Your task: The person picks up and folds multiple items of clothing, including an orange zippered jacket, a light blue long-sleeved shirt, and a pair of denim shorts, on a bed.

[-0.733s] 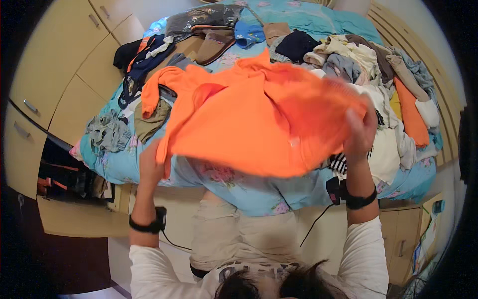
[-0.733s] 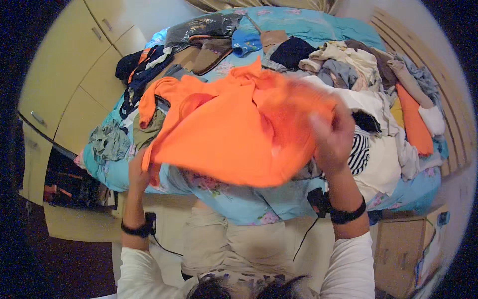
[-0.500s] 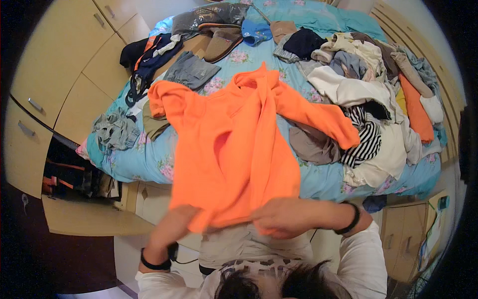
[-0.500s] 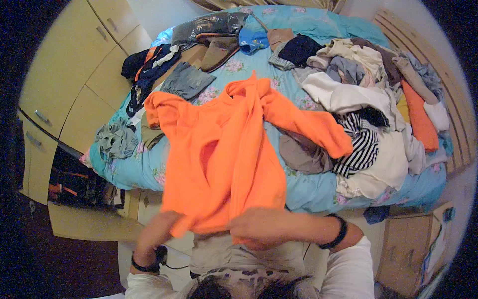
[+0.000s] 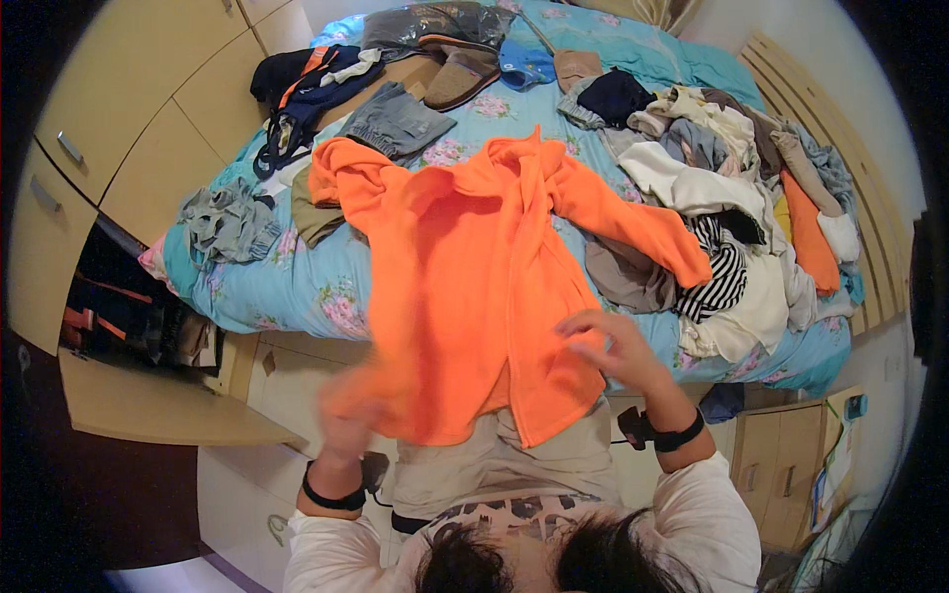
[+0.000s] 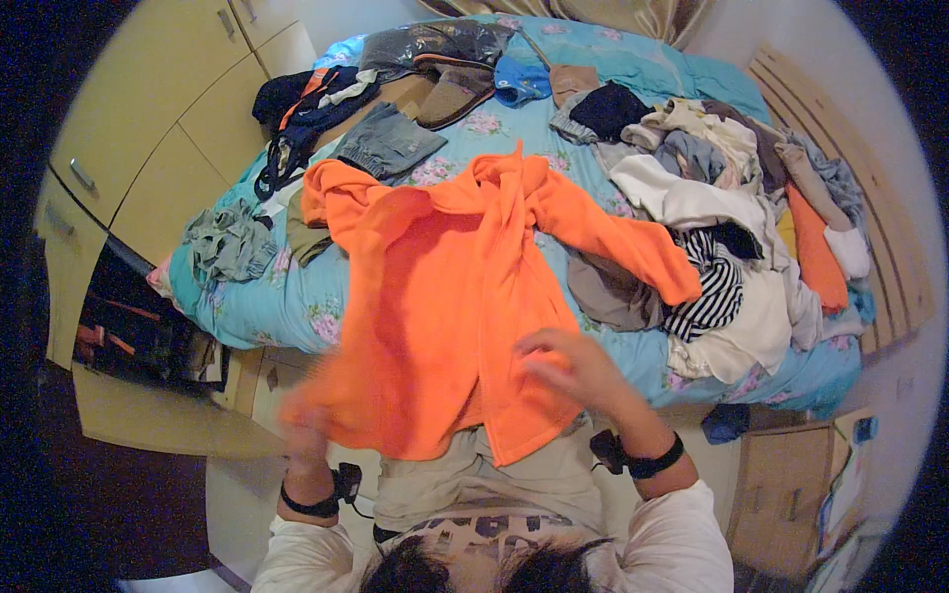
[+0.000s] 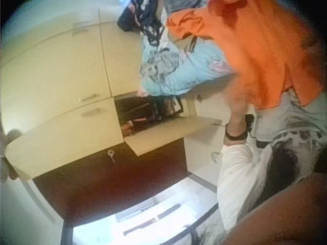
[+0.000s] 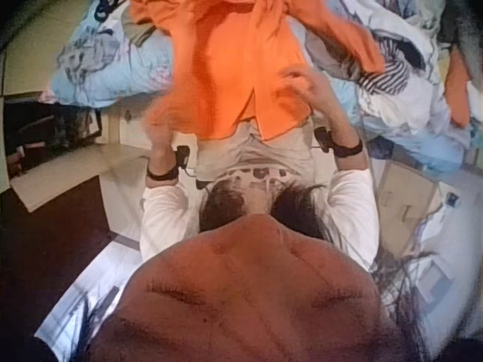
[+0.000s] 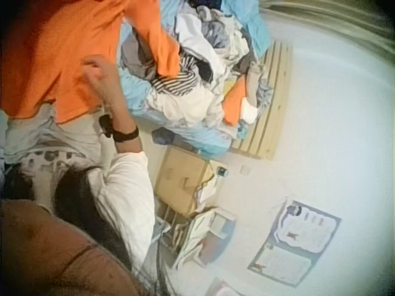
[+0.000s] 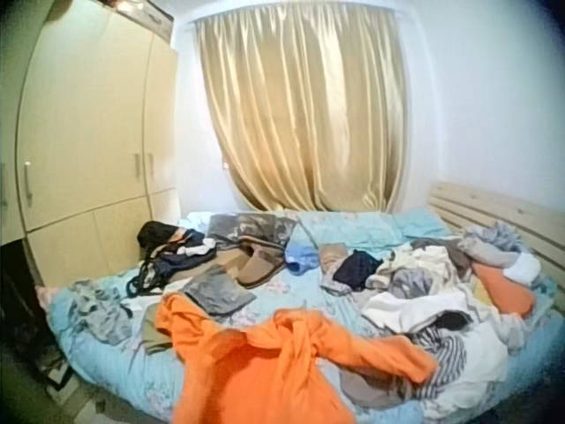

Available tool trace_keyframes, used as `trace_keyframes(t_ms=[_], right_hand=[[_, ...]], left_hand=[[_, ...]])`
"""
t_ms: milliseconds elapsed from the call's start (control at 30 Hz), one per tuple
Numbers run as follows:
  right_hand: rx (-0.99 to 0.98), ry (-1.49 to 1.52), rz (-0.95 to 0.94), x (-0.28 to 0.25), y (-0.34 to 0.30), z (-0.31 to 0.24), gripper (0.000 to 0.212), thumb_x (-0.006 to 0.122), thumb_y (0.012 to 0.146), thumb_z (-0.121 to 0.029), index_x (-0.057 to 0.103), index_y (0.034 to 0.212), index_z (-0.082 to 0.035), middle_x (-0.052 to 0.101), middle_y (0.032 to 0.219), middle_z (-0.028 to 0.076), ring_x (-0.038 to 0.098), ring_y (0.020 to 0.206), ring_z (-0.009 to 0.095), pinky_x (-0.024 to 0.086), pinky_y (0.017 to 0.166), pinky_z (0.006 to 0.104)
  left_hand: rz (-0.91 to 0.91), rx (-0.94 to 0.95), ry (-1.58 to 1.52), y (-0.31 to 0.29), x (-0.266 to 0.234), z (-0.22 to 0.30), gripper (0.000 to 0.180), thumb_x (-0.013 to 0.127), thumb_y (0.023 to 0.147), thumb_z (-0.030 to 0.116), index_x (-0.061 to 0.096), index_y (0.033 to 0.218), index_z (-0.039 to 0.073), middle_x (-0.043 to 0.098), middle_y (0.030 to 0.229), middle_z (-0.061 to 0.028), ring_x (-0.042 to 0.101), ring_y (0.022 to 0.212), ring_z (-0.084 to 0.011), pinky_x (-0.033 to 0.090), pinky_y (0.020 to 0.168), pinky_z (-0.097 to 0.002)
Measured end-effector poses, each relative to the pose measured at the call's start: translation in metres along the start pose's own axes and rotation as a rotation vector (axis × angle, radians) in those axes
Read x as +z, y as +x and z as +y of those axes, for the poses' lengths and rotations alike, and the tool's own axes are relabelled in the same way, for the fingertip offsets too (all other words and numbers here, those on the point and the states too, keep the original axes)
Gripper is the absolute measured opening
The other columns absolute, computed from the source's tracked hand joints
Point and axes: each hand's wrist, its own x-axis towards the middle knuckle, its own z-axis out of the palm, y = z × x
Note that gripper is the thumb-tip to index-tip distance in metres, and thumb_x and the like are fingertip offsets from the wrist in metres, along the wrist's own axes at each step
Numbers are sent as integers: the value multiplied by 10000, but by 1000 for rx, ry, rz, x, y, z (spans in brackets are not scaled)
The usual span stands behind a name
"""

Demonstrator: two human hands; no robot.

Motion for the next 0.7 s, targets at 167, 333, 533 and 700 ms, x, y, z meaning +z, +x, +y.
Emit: trace_keyframes(t_ms=[167,333,533,700], right_hand=[[616,497,554,-52,-69,108,249,525,774,-167,491,988,-44,569,874,49,551,752,152,433,655,231],[672,820,705,-74,-92,138,459,523,778,-181,308,1172,-84,484,1057,55,519,814,143,428,658,224],[320,32,700,-118,-60,154,455,625,671,-73,430,1080,-29,527,980,61,514,746,116,405,666,228],[512,21,803,-159,-15,108,359,604,712,-201,506,998,-7,561,929,96,537,744,175,416,710,289]], left_hand=[[-1138,-160,299,-4,49,-25,385,543,743,286,495,1028,31,553,899,-139,533,823,-289,429,698,-334],[-832,-370,136,7,27,-58,328,549,755,203,502,1036,40,577,872,-111,571,782,-211,445,674,-296],[-571,-500,102,13,38,-95,251,540,754,95,511,986,3,597,808,-92,584,677,-136,459,617,-242],[-645,-517,200,6,40,-105,212,523,767,90,523,961,3,595,808,-90,584,702,-136,456,624,-245]])
